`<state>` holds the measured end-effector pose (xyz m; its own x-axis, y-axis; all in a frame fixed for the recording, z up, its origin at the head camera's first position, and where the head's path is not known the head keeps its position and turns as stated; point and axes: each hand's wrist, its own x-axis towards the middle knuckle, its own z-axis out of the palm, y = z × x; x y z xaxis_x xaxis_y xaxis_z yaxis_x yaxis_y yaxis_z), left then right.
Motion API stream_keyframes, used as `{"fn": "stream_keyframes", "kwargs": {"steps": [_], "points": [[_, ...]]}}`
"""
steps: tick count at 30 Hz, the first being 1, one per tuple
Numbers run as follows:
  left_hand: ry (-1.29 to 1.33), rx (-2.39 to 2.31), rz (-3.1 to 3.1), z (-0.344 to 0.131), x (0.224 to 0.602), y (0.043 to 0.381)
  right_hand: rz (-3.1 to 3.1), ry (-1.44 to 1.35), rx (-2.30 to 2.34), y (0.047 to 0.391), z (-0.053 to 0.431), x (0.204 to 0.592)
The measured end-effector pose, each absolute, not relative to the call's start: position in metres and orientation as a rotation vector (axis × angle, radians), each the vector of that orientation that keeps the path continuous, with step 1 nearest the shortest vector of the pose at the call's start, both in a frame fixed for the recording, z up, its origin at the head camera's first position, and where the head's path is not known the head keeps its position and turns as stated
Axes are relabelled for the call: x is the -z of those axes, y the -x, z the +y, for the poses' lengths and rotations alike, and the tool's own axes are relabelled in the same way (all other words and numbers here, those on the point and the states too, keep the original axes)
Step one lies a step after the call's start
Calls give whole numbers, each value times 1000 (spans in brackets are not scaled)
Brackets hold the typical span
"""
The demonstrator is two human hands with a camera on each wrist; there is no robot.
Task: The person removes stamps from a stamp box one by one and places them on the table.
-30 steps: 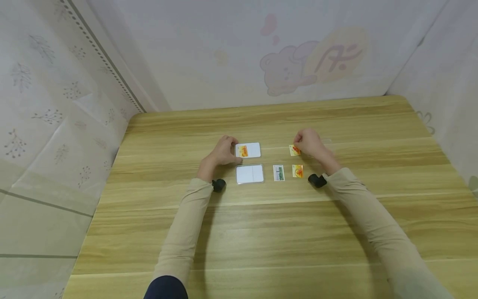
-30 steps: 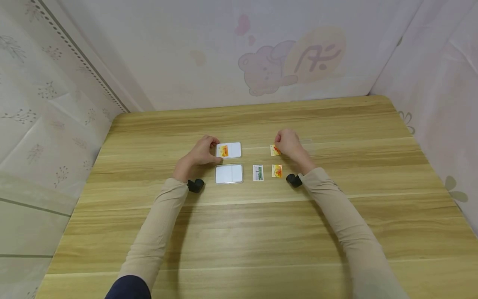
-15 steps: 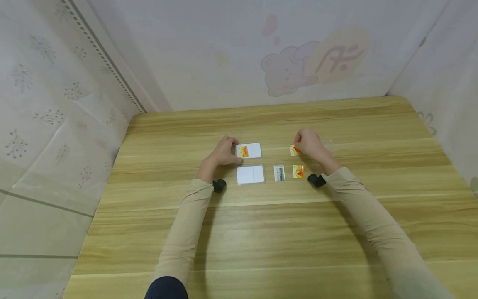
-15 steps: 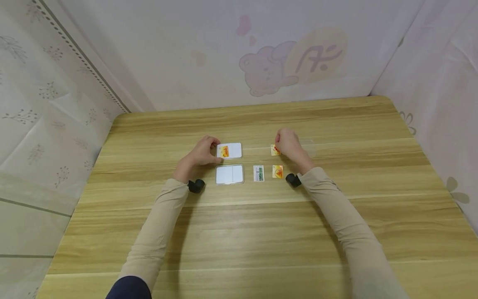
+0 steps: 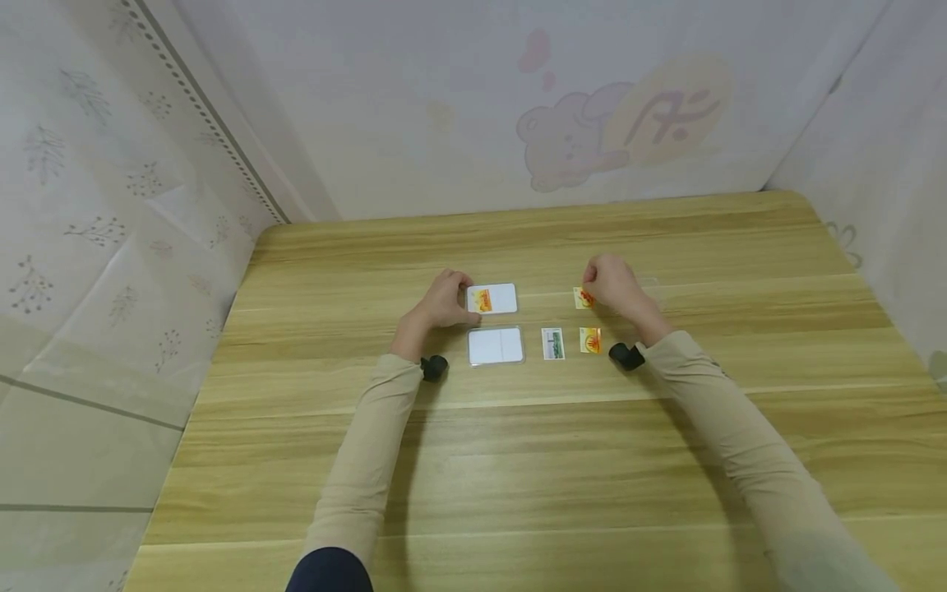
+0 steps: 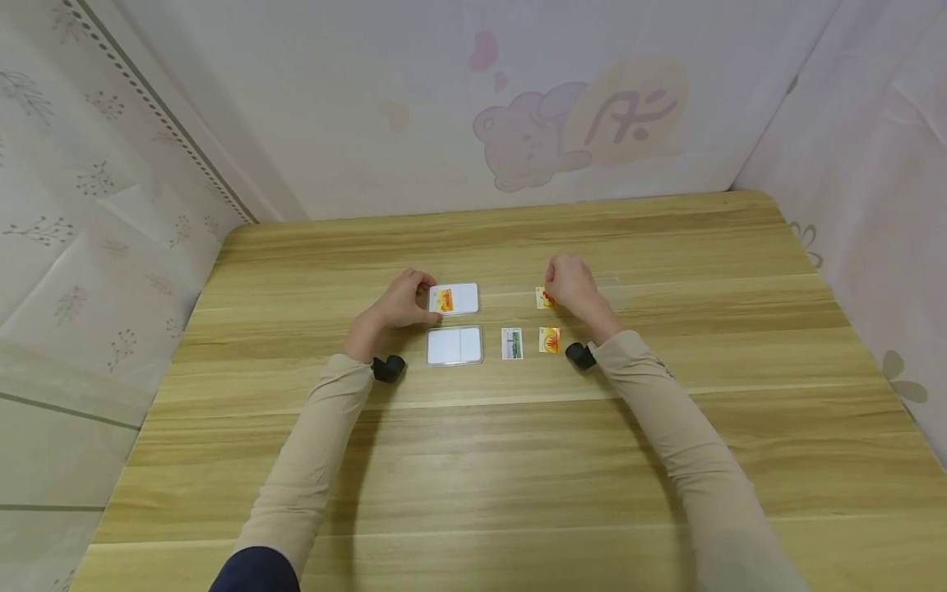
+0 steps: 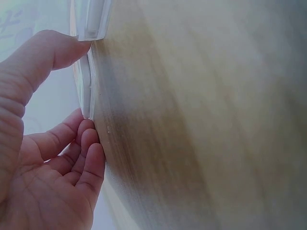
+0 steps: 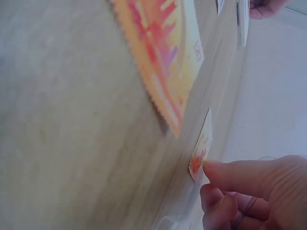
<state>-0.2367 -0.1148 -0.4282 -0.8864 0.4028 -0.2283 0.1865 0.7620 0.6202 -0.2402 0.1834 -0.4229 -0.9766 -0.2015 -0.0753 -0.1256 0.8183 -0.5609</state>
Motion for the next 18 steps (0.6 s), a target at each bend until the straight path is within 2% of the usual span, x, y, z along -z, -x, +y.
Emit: {"fn": "stream_keyframes", "kwargs": {"steps": [18], "points": [[-463, -857, 2622, -114, 428, 237, 2860, 257, 982, 242, 173, 421]]}}
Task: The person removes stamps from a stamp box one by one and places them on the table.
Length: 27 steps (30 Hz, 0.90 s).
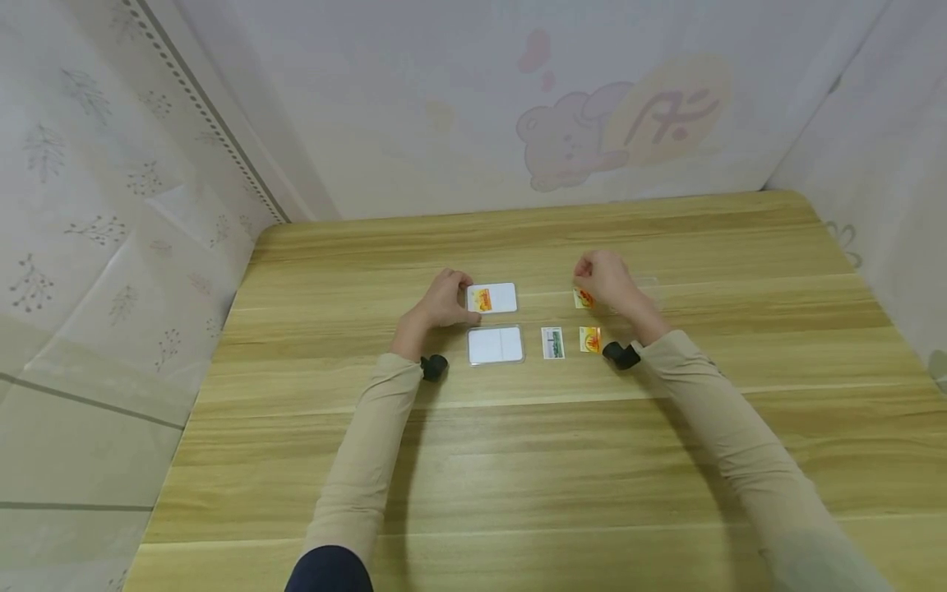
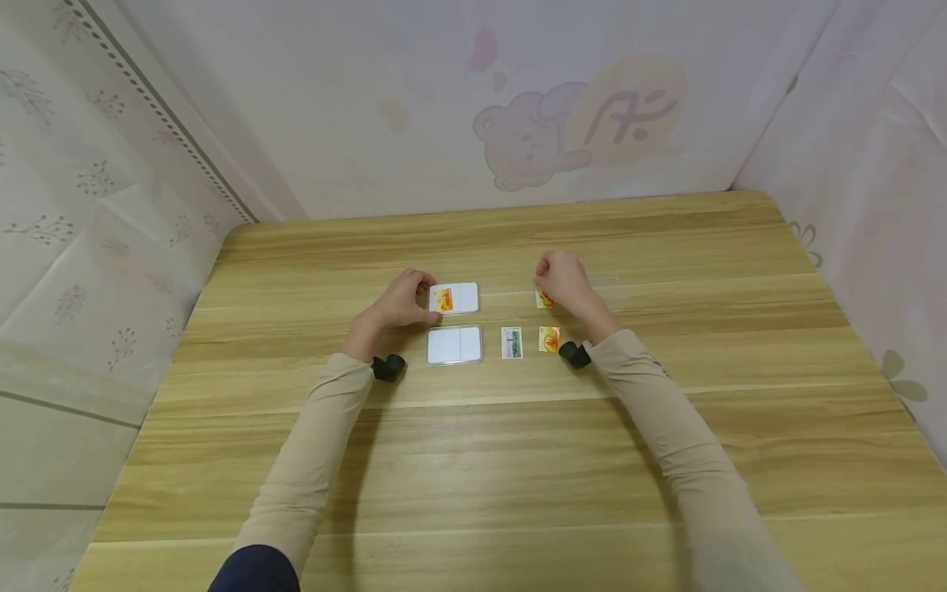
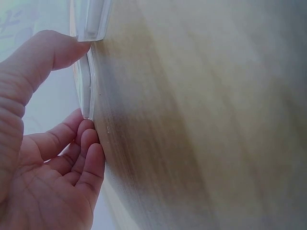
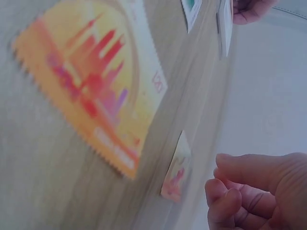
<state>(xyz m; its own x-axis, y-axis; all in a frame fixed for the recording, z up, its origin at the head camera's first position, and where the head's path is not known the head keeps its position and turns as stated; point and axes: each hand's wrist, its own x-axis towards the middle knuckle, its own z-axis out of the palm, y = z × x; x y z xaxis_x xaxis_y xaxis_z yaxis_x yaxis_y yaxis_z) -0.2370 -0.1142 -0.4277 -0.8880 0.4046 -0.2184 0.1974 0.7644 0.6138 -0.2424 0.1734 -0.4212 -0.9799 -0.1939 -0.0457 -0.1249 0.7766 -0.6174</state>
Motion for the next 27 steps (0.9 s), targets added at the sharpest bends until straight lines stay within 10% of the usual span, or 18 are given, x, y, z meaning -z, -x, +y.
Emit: {"fn": "stream_keyframes", "kwargs": {"steps": [27], "points": [[-471, -850, 2621, -115, 427, 237, 2793, 409, 1121, 241, 131, 412]]}}
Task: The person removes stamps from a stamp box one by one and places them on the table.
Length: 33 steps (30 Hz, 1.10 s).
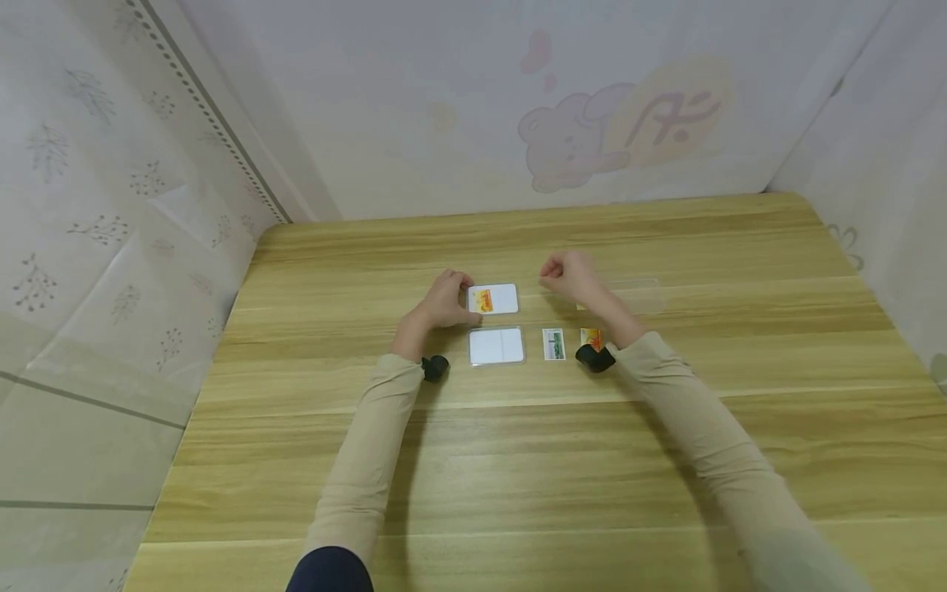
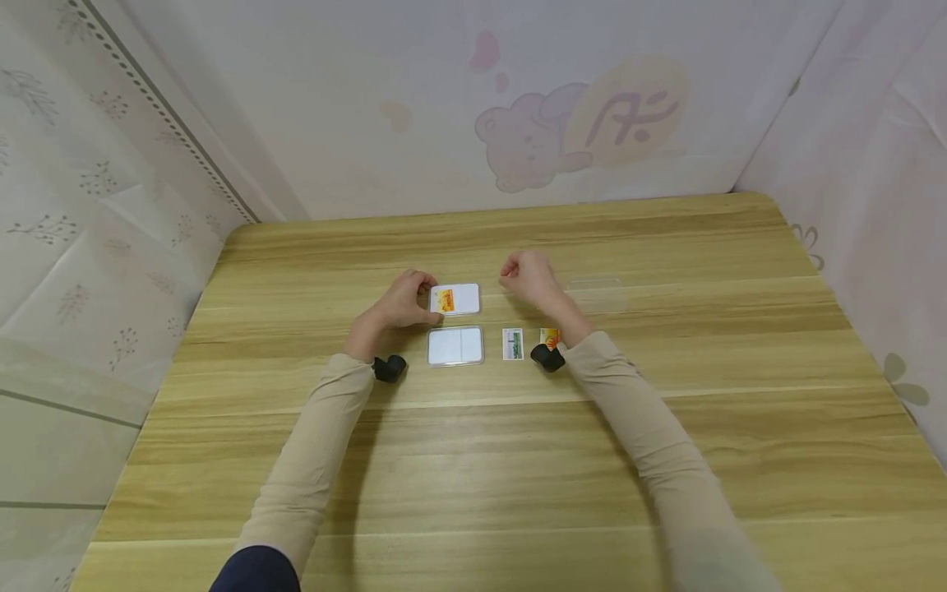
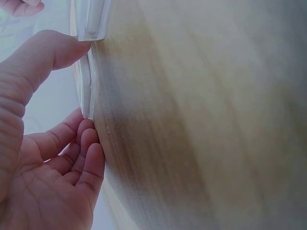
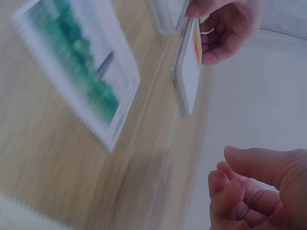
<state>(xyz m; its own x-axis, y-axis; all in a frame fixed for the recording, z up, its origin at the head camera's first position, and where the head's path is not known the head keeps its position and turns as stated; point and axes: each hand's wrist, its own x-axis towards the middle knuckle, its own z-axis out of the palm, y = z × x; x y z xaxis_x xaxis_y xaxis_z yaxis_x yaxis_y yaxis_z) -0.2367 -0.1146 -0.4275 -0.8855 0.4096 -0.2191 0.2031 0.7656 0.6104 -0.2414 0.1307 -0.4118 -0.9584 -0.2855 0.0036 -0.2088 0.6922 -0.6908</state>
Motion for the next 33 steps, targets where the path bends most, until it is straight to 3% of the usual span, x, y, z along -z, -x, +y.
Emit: {"fn": "stream_keyframes", "kwargs": {"steps": [33], "points": [[-459, -888, 2615, -116, 429, 238, 2694, 426, 1146, 240, 80, 410]]}}
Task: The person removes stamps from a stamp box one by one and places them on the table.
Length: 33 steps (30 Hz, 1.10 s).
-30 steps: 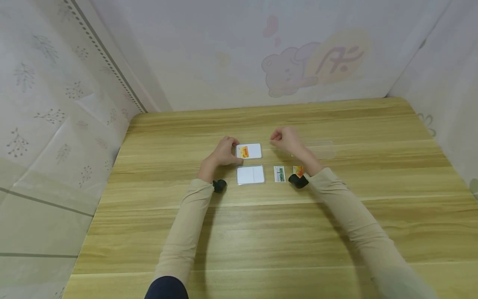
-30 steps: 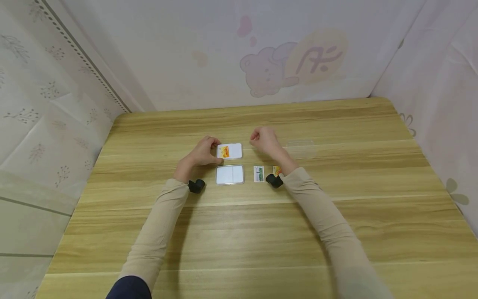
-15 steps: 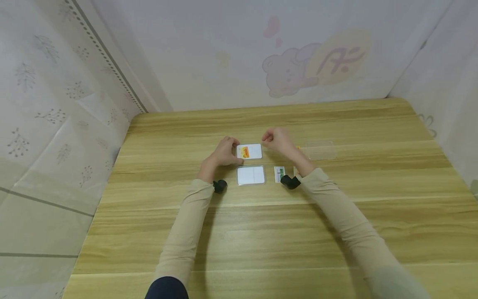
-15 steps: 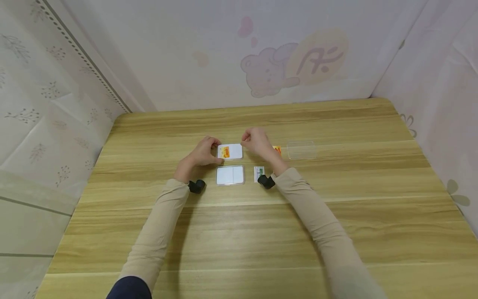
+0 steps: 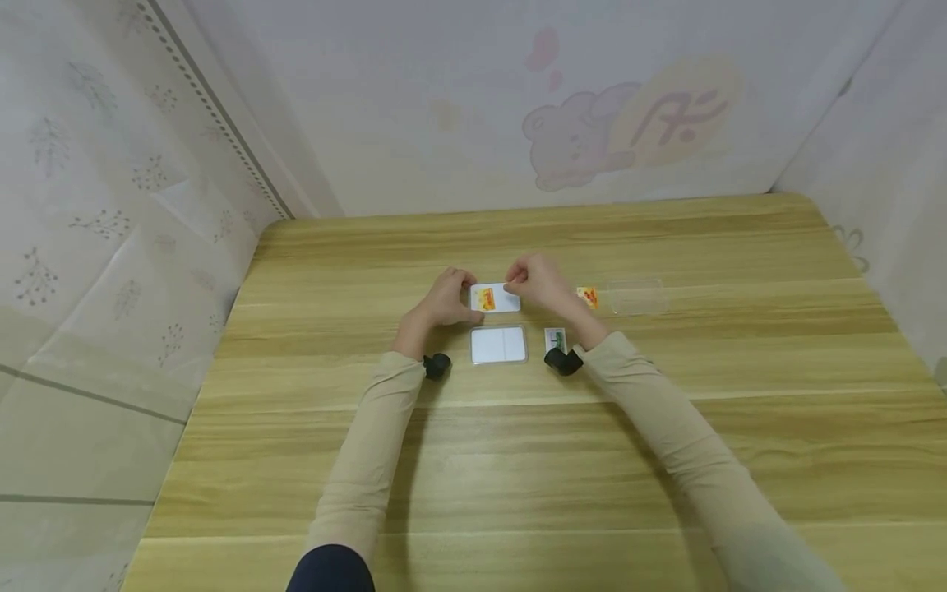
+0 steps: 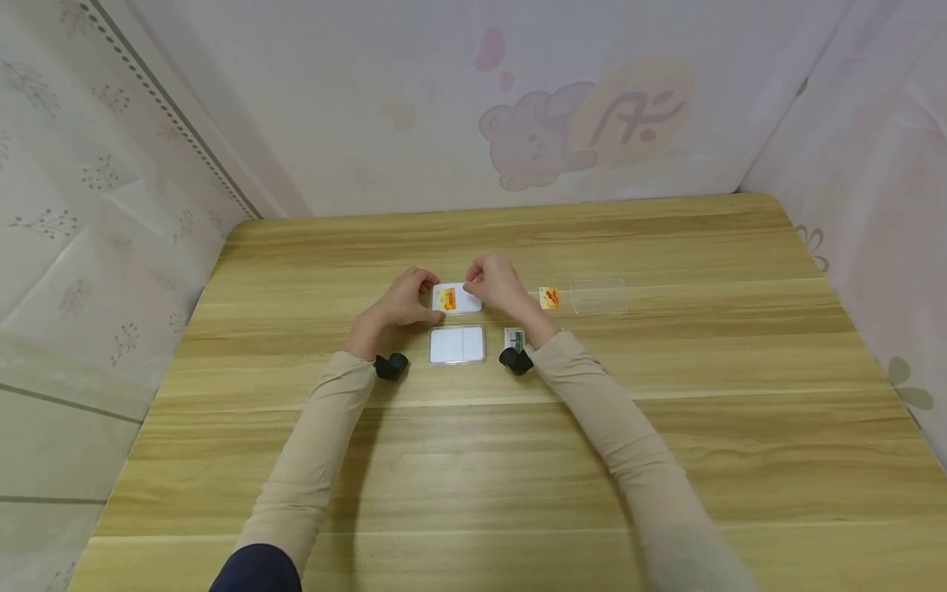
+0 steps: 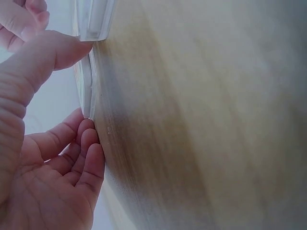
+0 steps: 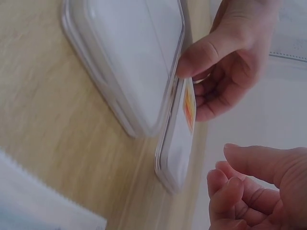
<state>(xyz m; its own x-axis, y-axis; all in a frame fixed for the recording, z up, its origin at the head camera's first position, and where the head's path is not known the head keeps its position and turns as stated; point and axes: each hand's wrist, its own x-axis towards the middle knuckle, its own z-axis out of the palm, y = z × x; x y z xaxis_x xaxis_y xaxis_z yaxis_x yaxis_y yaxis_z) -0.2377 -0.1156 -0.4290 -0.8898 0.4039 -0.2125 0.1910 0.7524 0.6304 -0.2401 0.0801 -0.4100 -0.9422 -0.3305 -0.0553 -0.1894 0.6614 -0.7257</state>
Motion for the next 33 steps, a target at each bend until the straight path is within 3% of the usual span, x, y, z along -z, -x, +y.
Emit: {"fn": "stream_keyframes", "kwargs": {"steps": [33], "points": [[-489, -889, 2610, -117, 429, 237, 2637, 528, 1090, 251, 50, 423]]}}
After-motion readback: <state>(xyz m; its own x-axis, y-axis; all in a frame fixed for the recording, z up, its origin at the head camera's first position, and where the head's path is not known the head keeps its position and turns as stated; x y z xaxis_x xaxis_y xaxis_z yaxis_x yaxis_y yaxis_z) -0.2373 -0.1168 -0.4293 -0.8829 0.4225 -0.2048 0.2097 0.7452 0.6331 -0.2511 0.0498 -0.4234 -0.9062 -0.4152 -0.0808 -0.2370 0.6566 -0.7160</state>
